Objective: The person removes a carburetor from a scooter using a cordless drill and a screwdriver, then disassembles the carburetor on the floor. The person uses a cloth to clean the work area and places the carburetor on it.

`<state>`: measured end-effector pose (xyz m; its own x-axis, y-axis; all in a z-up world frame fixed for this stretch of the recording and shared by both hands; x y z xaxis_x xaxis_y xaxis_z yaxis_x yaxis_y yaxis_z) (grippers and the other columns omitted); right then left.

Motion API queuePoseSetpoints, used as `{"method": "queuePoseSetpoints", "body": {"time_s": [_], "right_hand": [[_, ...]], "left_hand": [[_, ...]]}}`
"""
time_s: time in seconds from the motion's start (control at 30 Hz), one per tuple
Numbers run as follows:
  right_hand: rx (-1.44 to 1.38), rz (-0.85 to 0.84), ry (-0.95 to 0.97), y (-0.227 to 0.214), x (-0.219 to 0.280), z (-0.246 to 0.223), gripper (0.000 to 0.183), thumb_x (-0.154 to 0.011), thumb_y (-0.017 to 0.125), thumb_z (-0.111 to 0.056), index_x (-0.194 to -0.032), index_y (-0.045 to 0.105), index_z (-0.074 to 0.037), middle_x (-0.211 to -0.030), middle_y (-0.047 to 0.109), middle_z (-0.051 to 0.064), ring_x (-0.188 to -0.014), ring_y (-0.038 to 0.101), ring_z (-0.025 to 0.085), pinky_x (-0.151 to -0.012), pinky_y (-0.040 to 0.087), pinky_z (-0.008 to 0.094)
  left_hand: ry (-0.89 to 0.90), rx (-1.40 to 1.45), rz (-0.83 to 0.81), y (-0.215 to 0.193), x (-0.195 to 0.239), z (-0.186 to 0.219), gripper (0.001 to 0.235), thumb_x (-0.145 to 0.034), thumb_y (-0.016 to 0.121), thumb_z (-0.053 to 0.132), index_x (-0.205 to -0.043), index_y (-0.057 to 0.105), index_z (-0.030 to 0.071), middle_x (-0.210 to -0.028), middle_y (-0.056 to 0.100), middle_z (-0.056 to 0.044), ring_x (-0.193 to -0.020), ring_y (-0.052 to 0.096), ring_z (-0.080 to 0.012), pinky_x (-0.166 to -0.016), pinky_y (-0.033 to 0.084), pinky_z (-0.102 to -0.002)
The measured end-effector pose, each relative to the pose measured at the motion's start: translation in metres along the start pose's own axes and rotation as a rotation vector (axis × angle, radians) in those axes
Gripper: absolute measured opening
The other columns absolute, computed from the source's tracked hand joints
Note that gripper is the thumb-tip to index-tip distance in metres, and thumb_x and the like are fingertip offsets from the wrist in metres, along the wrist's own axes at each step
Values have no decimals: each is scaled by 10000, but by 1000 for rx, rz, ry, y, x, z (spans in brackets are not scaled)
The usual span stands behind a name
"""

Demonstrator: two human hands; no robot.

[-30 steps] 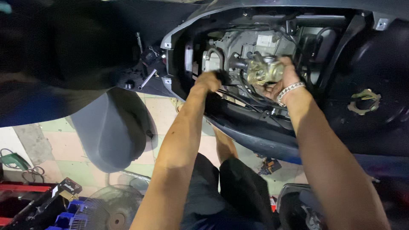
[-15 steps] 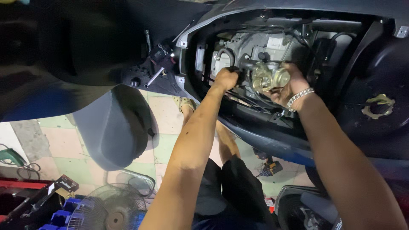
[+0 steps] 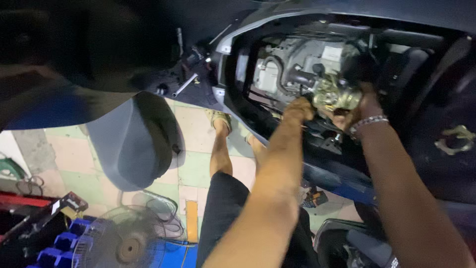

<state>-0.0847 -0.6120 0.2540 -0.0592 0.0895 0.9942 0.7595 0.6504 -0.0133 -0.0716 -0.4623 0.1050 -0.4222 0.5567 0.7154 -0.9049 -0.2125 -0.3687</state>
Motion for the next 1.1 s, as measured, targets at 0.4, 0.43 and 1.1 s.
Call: {"method": "queuePoseSetpoints", "body": {"time_s": [0.4, 0.43, 1.1], "right_hand": [[77, -36, -202, -9, 98, -27, 536, -942, 434, -574, -1272, 677, -228, -1199, 744, -11, -978, 663, 189, -629, 420, 316], [78, -71, -205, 2, 110, -23, 523, -944, 436, -560, -1278, 672, -234, -1210, 739, -17, -992, 658, 186, -646, 424, 318], [-108, -332, -225, 128, 146, 104, 466, -951, 618, -469, -1211, 625, -83, -1048, 708, 69, -937, 686, 224, -806, 579, 411]], "left_hand": [[80, 171, 18, -34, 36, 72, 469, -814, 767, 391, -1167, 725, 84, -1240, 684, -169, -1140, 653, -331, -963, 534, -424], [98, 27, -48, -61, 45, 56, 486, -754, 819, 426, -1111, 754, 103, -1226, 701, -146, -1141, 667, -314, -972, 545, -399], [288, 1195, 475, -165, 227, 10, 822, -839, 816, 369, -1484, 452, 12, -1358, 579, -174, -1263, 546, -276, -1081, 436, -363]]}}
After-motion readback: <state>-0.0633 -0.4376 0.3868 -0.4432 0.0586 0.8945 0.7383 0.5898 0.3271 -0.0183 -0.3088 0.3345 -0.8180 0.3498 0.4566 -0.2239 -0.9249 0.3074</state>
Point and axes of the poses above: each hand's wrist, its own x-axis away from the middle knuckle, its own y-axis out of the palm, z = x × y, the point moved 1 cm from there along -x, towards the middle knuckle
